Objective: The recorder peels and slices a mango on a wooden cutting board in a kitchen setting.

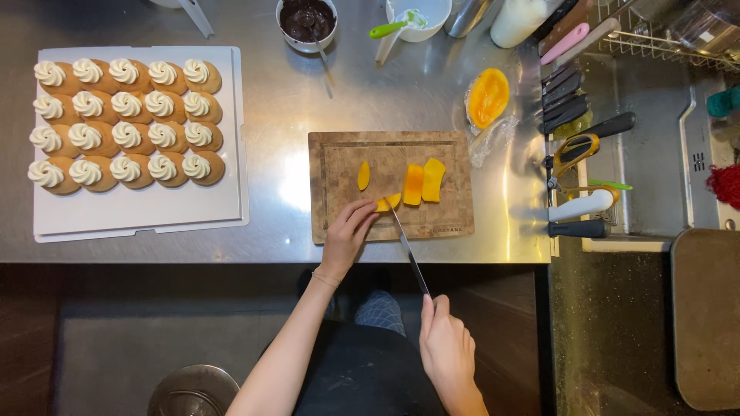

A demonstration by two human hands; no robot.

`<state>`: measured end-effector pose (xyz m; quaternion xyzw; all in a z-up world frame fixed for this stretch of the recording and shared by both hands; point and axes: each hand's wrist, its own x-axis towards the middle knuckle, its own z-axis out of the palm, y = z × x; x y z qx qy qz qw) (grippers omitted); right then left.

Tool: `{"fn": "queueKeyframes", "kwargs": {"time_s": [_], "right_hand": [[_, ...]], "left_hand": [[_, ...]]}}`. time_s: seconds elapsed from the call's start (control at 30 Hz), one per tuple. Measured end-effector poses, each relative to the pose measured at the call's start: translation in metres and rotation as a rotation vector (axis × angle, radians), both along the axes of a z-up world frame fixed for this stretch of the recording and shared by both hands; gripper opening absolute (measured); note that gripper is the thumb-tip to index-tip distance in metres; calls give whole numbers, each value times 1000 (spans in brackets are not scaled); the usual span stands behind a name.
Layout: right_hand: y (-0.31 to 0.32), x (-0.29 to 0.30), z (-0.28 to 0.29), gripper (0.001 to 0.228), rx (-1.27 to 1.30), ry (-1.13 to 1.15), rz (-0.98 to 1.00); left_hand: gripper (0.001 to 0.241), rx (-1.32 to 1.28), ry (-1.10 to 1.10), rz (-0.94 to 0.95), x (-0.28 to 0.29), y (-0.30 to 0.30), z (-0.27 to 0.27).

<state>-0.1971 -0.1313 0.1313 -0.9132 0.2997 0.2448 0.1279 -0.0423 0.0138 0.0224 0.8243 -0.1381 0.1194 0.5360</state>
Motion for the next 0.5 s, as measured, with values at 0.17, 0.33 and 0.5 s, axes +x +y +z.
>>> {"fn": "queueKeyframes", "kwargs": {"time_s": [0.17, 0.33, 0.5], "right_hand": [[10, 10, -2, 41, -20, -6, 54], [14, 8, -12, 39, -39, -23, 61], [18, 20, -29, 39, 26, -75, 56]], "left_hand": [[30, -10, -14, -37, 0, 1, -9], [28, -29, -5, -36, 0, 1, -2], [27, -27, -5, -15, -1, 1, -1]]}}
